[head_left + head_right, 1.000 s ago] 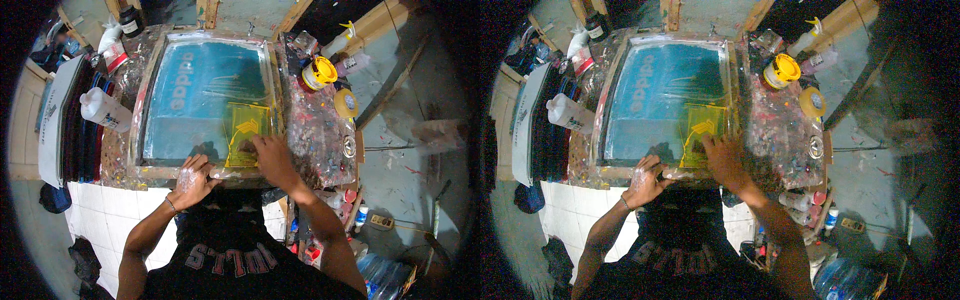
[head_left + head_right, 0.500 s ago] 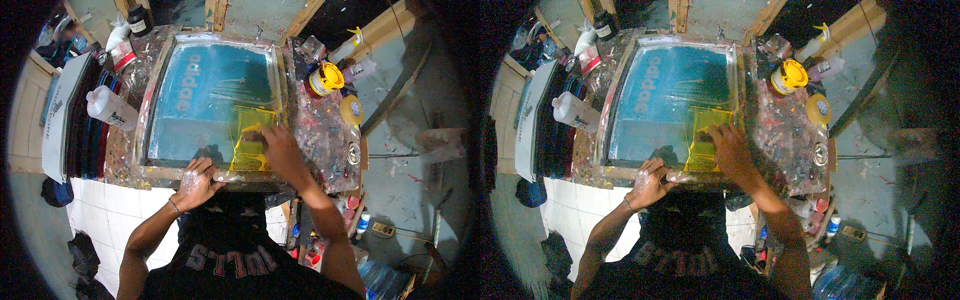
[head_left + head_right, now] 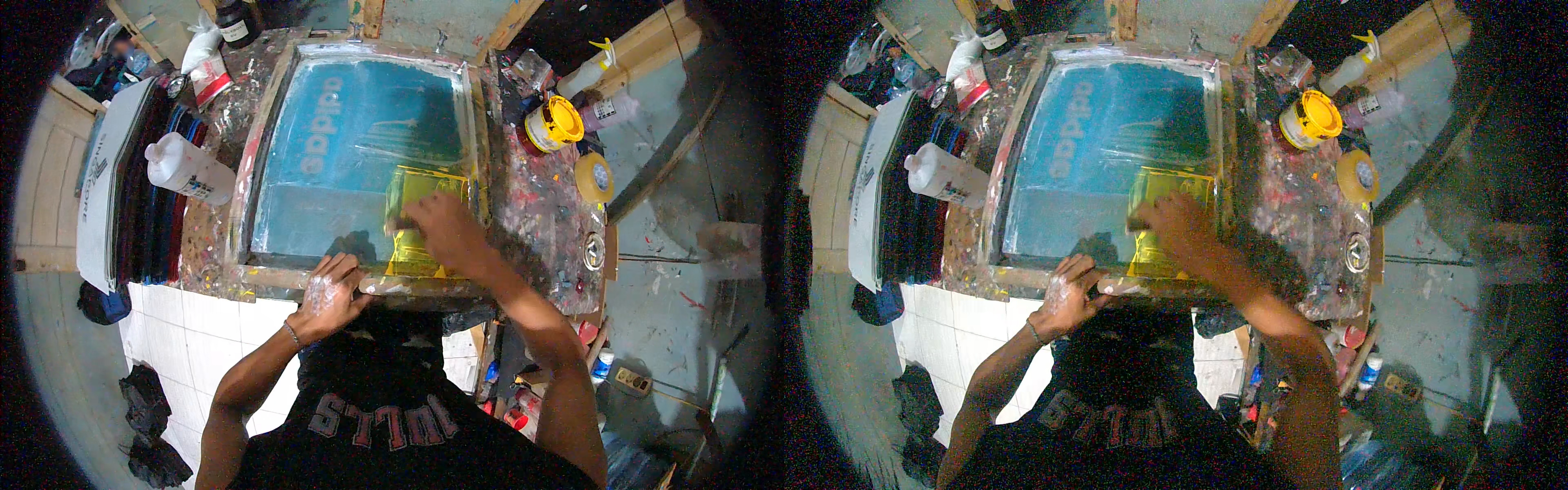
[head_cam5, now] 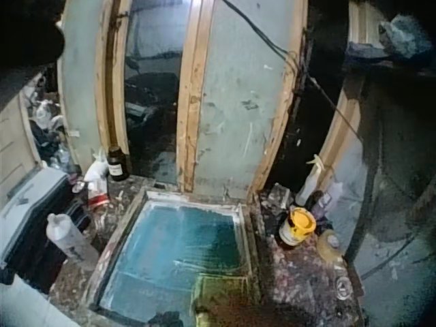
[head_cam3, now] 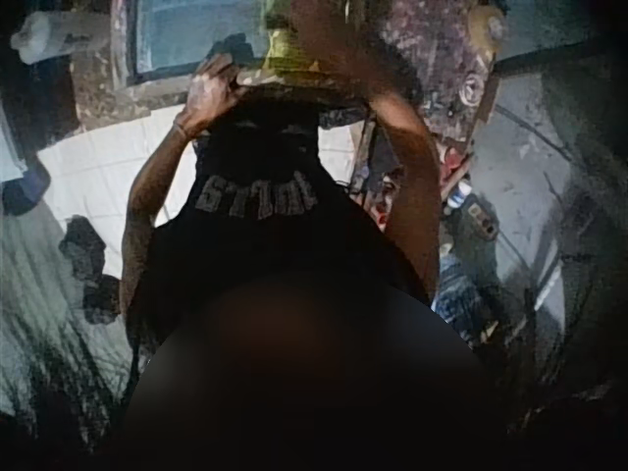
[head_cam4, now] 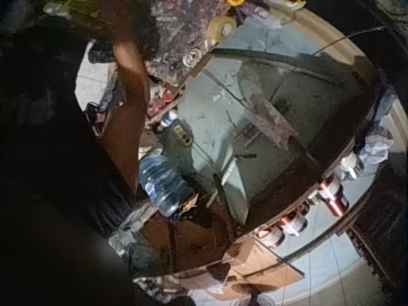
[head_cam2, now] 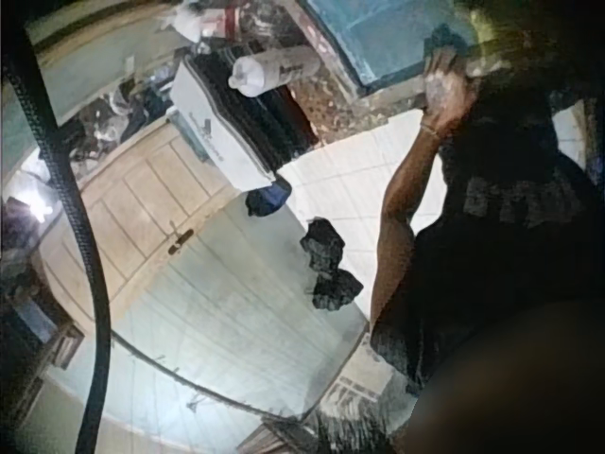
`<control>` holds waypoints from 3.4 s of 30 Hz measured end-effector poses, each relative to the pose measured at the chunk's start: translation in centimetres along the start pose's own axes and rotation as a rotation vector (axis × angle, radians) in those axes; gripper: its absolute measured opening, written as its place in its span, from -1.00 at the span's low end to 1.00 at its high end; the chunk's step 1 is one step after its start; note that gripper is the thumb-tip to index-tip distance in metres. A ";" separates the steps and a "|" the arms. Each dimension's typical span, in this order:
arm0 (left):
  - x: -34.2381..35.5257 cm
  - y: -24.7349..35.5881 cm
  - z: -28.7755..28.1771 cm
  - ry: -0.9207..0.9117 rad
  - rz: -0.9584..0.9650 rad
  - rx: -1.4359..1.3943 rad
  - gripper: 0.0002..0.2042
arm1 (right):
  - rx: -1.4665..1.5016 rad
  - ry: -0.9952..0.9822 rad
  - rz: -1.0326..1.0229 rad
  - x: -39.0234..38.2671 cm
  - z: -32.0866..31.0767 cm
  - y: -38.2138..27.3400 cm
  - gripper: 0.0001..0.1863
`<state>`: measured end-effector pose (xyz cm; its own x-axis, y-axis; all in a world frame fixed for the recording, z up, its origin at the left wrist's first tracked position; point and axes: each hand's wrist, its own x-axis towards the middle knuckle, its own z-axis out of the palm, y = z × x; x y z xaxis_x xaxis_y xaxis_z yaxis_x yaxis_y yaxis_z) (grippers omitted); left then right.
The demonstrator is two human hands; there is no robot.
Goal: The person prepares a screen printing frame by moving items aside, then pours yellow ink onto the screen and spreads it evenly with a squeegee. They repeatedly scoop more ink and wipe the squeegee, then store the ink container in a cabinet.
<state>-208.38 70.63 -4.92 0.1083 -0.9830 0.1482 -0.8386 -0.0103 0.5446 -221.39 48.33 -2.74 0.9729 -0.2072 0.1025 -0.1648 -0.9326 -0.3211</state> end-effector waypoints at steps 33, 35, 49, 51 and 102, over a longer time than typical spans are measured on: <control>0.0 0.1 0.0 0.003 -0.009 0.000 -0.64 | -0.098 -0.029 0.195 -4.9 -0.6 -2.4 -0.60; 0.0 0.0 0.1 -0.019 -0.026 -0.032 -0.66 | -0.056 -0.033 0.204 -5.3 -1.0 -2.7 -0.60; -0.1 0.2 0.3 0.067 -0.010 -0.011 -0.63 | -0.065 -0.096 0.293 -3.4 -2.1 -0.4 -0.55; 0.0 0.0 0.5 0.082 0.010 -0.006 -0.63 | -0.004 -0.131 0.295 -4.9 -2.6 -1.7 -0.55; -0.5 -0.7 1.1 0.043 -0.024 -0.065 -0.68 | 1.141 -0.974 0.172 4.2 0.6 7.6 -0.56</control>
<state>-208.40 70.90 -6.25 0.1524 -0.9738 0.1689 -0.7990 -0.0209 0.6010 -218.45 40.56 -5.30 0.7550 0.4113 -0.5108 -0.5194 -0.1005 -0.8486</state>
